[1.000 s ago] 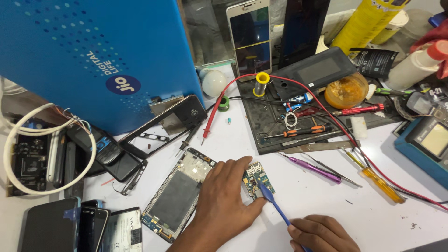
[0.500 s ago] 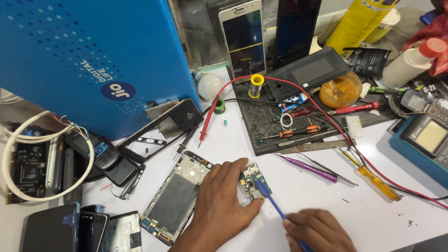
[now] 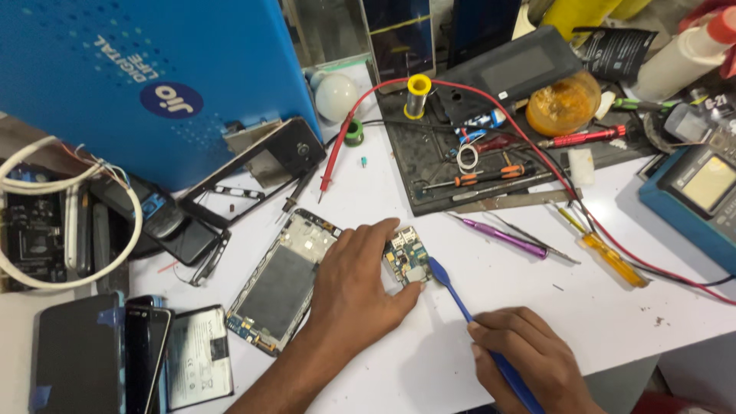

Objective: The person uses a screwdriver on a disassembled phone motherboard, then scrubs the board with a blue brush while holding it, turning it over to clean both sides. They then align the motherboard into the phone frame and press it into place with both hands.

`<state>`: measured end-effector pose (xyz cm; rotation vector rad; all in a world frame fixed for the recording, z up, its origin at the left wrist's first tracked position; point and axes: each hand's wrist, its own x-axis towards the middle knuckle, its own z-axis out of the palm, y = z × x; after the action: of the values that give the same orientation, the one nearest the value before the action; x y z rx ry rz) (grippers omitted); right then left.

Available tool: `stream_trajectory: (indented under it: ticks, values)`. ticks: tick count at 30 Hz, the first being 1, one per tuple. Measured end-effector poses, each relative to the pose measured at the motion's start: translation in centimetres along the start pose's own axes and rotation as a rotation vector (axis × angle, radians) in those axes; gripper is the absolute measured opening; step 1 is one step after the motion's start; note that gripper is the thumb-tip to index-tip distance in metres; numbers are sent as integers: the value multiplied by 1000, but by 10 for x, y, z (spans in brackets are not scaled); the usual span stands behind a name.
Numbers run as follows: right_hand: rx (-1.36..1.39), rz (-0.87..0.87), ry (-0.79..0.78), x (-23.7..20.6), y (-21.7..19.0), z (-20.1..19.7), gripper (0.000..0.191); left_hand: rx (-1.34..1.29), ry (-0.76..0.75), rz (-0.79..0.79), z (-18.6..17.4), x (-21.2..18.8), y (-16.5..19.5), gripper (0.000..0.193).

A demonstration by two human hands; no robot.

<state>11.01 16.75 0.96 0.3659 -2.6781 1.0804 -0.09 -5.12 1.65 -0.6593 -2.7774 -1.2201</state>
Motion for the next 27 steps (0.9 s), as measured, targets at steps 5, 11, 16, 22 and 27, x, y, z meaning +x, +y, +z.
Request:
stream_trajectory:
  ticks: [5,11,16,22,27]
  values:
    - [33,59,9,-2,-9,-4,15,-12,5,20,0,-2,2,71]
    - [93,-76,54,28,-12,3,21,-6,-1,-12,0,-9,8,71]
    - [9,-34,-24,24,-17,-2,21,-6,12,2,1,-12,9,73]
    - [32,-8,-65,23,-18,-8,21,-21,-21,-16,1,-10,7,75]
    - [52,-58,-80,36,-13,-6,23,1,-19,-19,0,-10,11,75]
